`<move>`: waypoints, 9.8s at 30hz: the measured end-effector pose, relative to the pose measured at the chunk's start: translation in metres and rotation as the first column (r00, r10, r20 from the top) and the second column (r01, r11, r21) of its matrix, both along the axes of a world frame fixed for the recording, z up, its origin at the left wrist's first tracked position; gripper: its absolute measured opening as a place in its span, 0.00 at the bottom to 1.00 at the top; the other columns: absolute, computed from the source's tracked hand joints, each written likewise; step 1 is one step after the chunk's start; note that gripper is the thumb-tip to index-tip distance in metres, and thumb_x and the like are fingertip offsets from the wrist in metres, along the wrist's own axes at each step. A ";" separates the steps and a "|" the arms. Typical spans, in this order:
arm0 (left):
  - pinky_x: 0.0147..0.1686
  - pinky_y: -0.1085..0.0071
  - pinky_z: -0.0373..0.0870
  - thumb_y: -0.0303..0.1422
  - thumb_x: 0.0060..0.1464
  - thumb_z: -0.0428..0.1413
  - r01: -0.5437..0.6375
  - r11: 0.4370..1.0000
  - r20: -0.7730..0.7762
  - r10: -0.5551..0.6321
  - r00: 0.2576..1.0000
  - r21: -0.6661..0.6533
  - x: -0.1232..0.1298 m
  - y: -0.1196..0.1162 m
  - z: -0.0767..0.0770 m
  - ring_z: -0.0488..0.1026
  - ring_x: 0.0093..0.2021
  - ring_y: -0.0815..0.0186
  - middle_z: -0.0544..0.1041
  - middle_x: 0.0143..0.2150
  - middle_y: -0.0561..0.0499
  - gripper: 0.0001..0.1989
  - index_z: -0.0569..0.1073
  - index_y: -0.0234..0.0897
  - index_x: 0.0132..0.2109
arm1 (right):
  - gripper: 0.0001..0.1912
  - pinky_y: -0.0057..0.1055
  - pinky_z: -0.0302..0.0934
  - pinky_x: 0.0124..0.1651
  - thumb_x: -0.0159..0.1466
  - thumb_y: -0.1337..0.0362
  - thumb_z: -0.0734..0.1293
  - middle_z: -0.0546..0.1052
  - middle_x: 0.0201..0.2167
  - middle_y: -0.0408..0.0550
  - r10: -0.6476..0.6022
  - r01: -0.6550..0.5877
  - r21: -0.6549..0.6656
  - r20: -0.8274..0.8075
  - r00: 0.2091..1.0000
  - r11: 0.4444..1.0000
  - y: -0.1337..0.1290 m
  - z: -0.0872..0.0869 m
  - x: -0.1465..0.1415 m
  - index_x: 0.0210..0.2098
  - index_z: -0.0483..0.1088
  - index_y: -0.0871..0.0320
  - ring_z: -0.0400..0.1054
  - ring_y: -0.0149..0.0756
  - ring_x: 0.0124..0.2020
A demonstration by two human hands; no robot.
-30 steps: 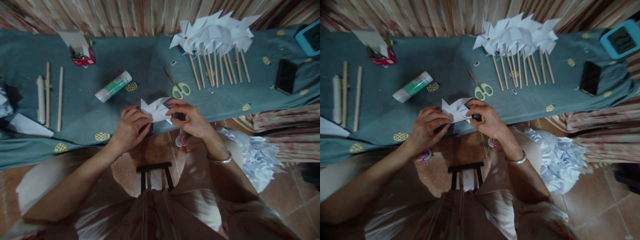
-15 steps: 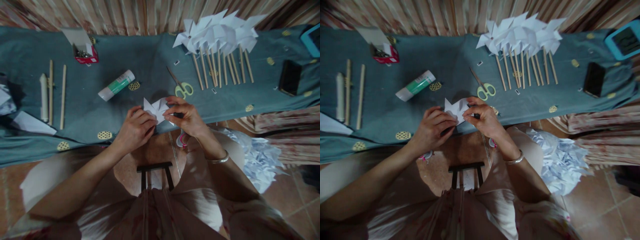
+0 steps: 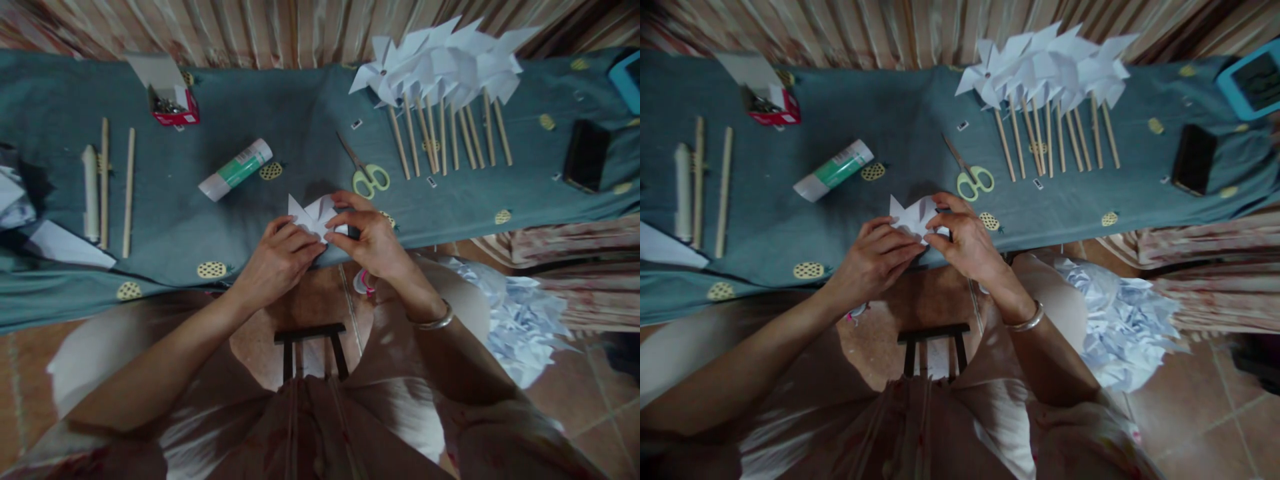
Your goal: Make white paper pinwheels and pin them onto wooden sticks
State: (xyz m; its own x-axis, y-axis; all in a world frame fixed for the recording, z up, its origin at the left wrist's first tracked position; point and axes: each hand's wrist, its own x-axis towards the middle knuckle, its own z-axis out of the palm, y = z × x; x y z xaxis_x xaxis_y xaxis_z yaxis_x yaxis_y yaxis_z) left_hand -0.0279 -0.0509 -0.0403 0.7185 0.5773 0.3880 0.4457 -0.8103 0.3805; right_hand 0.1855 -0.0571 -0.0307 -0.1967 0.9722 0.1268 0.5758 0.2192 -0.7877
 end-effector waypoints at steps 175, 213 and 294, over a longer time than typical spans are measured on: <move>0.59 0.53 0.67 0.28 0.62 0.51 -0.098 0.993 0.016 0.099 0.995 -0.068 0.006 -0.002 0.000 0.77 0.42 0.62 0.81 0.40 0.48 0.11 0.79 0.37 0.45 | 0.23 0.53 0.61 0.67 0.65 0.71 0.60 0.66 0.65 0.45 0.091 -0.128 0.101 0.308 0.947 0.987 -0.017 0.004 -0.014 0.56 0.70 0.48 0.58 0.50 0.67; 0.56 0.53 0.69 0.34 0.59 0.53 -0.144 0.977 0.092 0.159 0.983 -0.154 -0.027 0.022 0.008 0.75 0.49 0.57 0.79 0.50 0.46 0.13 0.77 0.40 0.49 | 0.20 0.57 0.55 0.69 0.66 0.75 0.55 0.64 0.67 0.53 0.036 -0.084 0.168 0.268 0.963 0.982 -0.017 -0.013 -0.027 0.47 0.74 0.57 0.45 0.47 0.74; 0.32 0.69 0.69 0.39 0.45 0.65 -0.172 0.571 0.157 0.481 0.863 -0.802 -0.019 0.067 0.030 0.73 0.29 0.65 0.78 0.26 0.52 0.10 0.79 0.36 0.28 | 0.21 0.42 0.71 0.53 0.63 0.60 0.67 0.81 0.45 0.49 -0.091 0.096 0.019 -0.189 0.978 0.995 0.034 0.021 -0.034 0.55 0.70 0.56 0.76 0.41 0.46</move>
